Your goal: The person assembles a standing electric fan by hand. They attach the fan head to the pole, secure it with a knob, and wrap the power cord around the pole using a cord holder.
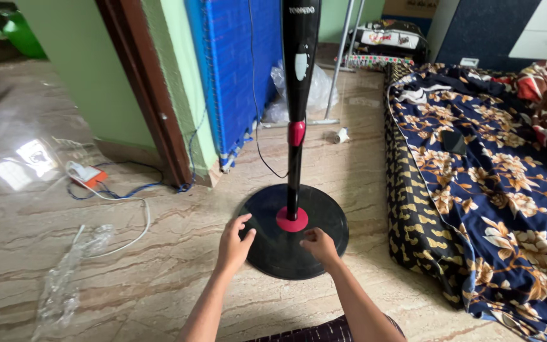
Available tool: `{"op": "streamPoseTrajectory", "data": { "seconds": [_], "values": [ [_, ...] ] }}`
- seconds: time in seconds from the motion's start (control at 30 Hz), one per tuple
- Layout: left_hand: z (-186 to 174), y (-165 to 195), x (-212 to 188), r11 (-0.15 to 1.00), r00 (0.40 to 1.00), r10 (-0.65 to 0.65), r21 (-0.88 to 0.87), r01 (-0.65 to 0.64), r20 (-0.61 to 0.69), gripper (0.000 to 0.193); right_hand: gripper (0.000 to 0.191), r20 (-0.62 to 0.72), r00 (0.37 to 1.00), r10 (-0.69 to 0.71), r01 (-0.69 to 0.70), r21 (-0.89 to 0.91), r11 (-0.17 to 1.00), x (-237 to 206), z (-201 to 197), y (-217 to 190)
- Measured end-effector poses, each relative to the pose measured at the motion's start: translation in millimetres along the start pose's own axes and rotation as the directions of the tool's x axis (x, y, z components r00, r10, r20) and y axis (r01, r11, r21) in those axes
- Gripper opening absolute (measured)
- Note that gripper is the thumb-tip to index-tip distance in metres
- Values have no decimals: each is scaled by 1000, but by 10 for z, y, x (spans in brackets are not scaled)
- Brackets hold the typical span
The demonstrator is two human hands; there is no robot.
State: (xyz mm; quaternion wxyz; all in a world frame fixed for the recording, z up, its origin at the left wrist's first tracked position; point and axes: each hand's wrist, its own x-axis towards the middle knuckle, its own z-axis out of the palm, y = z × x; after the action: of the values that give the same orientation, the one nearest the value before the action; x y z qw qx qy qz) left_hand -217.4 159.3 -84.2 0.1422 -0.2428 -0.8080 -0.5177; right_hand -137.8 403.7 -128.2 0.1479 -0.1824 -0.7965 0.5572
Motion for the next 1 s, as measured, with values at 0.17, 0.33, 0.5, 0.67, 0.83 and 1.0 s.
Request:
{"op": "streamPoseTrajectory", "data": {
  "seconds": [0.17,0.33,0.5,0.67,0.83,1.0],
  "values": [
    [-437,104,155,994,984,107,31,-104,-142,41,29,-4,999,-49,49,52,997,-63,26,-228],
    [-745,288,157,984,950,139,149,-100,-279,29,27,-54,930,-364,366,42,930,-65,-9,-801],
    [-999,541,49,988,942,67,156,-16,-330,24,26,-1,914,-406,406,54,912,-301,-107,-1545],
    [-1195,937,-18,941,834,335,107,-322,-439,26,25,7,887,-463,461,61,885,-735,-212,-2190],
    [-1313,1378,171,902,769,408,88,-422,-493,25,24,10,876,-483,483,-29,875,-1031,-390,-2644],
    [-1314,1661,340,890,735,421,84,-449,-532,25,22,-38,810,-585,585,3,811,-1048,-530,-2767]
  ]
}}
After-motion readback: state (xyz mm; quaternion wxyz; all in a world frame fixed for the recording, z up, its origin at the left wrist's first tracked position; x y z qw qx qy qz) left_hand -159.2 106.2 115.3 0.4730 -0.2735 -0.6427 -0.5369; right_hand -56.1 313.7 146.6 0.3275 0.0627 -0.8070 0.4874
